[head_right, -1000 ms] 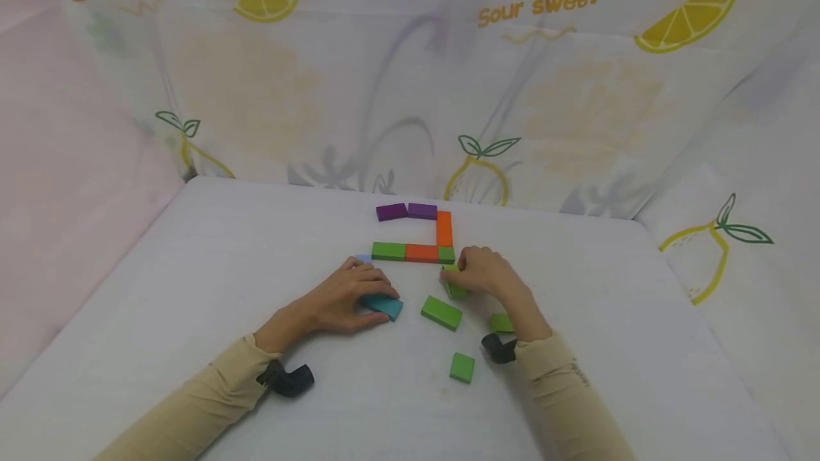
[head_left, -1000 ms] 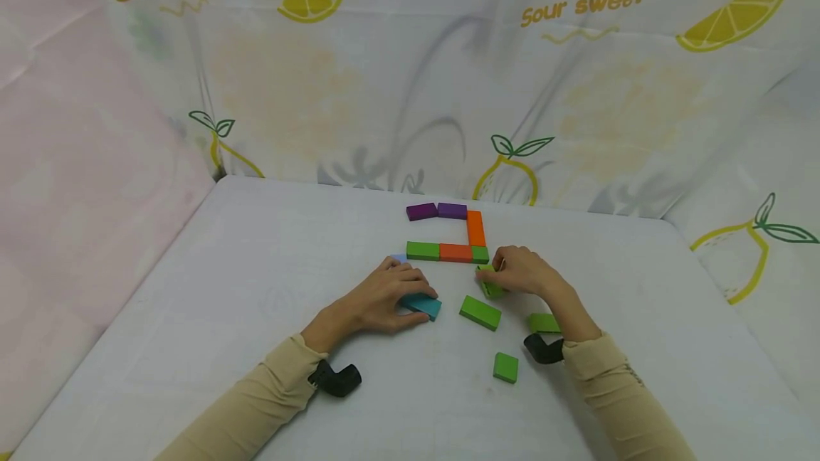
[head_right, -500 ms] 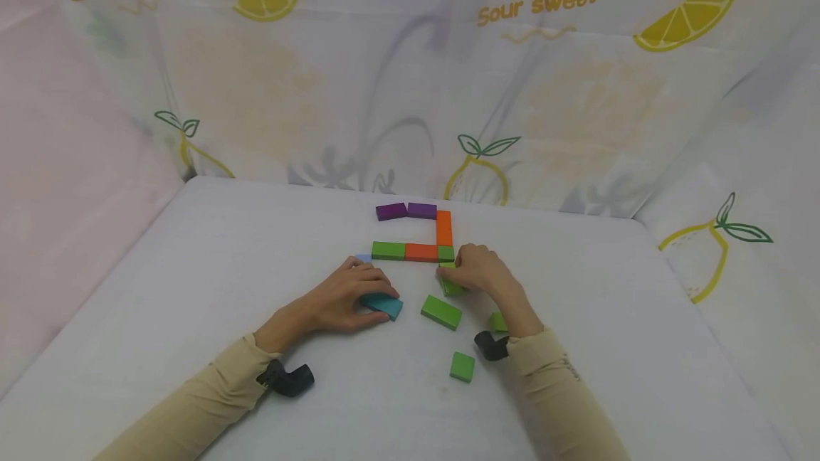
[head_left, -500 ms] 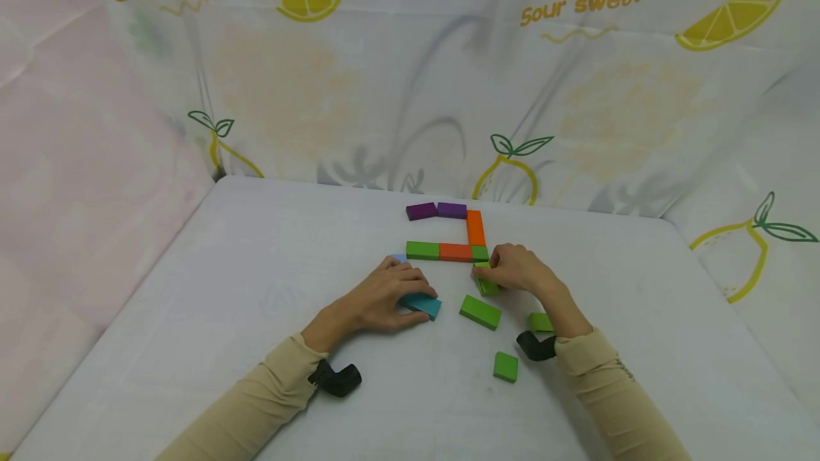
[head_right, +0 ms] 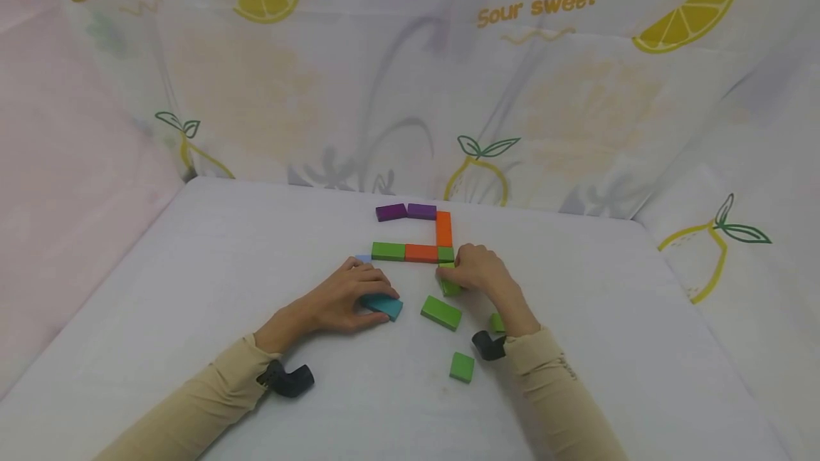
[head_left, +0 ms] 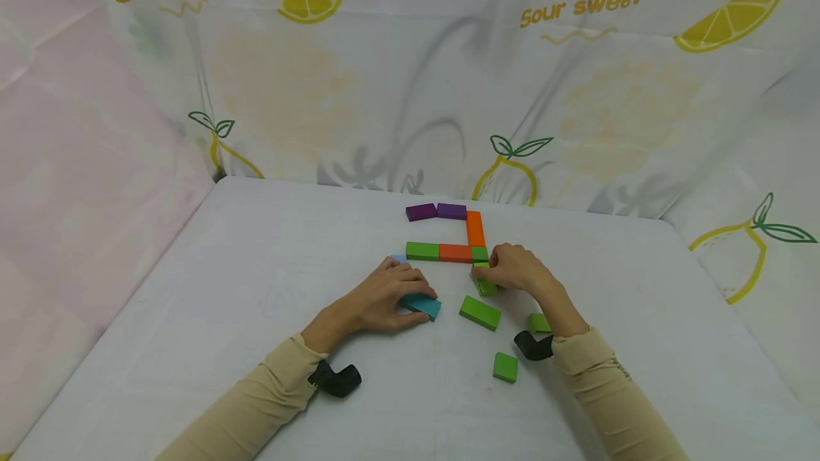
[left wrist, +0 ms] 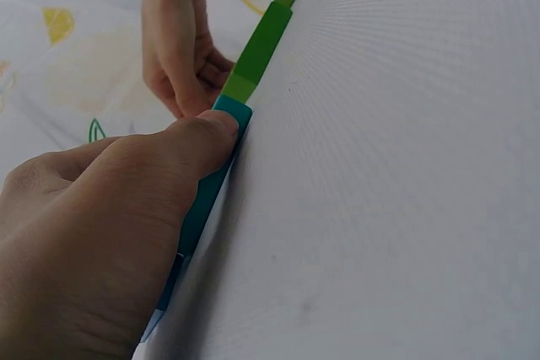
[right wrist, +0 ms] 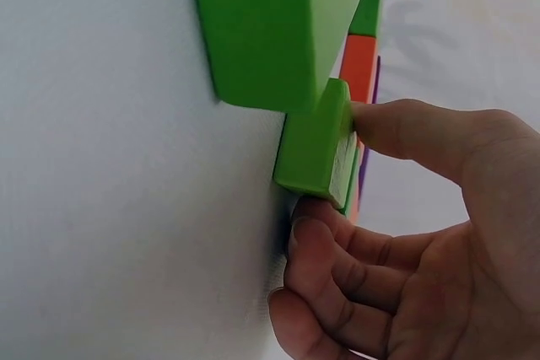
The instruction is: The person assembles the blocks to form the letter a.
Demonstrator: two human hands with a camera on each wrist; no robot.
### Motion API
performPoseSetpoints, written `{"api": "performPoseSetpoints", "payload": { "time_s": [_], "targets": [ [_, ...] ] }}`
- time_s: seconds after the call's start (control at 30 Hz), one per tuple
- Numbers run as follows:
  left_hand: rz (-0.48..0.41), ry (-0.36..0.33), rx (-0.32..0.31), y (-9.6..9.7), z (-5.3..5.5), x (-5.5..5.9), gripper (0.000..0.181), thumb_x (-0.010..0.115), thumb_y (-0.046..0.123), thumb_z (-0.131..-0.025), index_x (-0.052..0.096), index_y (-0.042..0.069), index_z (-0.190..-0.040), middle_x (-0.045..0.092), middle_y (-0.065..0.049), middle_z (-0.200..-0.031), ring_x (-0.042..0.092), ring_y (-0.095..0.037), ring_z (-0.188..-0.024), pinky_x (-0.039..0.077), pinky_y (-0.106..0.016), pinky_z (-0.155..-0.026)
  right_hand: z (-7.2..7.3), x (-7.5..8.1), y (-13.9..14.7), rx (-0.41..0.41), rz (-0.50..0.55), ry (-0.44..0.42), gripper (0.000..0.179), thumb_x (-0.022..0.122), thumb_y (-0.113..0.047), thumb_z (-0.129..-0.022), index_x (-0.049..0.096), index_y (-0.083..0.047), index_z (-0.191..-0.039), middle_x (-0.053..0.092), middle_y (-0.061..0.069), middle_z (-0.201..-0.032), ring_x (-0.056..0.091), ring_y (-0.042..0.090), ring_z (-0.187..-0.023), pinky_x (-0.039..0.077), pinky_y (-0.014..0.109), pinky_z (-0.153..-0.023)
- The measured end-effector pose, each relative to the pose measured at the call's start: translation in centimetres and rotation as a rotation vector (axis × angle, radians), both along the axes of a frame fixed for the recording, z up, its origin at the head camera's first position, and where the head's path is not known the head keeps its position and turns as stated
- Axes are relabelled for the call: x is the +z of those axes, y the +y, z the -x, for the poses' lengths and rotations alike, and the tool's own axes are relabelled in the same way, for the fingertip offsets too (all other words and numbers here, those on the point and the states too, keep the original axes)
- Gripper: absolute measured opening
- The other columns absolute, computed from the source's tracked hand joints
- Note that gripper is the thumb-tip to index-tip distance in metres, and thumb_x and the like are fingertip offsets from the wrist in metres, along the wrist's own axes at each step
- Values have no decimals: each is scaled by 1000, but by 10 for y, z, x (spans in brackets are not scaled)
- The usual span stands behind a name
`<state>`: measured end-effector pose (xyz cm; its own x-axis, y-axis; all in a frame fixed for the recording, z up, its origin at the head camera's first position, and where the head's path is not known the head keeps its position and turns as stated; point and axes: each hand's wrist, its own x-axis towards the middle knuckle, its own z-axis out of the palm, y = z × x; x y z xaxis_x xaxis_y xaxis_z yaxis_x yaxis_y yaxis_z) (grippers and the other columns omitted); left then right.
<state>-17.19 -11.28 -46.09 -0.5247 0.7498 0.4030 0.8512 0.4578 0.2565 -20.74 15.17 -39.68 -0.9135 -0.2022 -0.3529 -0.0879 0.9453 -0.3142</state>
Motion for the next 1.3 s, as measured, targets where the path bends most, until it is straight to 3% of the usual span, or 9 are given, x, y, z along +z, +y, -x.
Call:
{"api": "performPoseSetpoints", "payload": {
  "time_s": [1.3],
  "targets": [
    [-4, -2, -8, 0, 0, 1, 29, 69, 40, -82, 66, 27, -108, 64, 11, -104, 54, -8, -102, 35, -33, -87, 2, -6, -4, -54, -44, -2, 49, 54, -50, -87, 61, -2, -95, 59, 8, -81, 53, 22, -72, 41, 29, -58]
  ]
}}
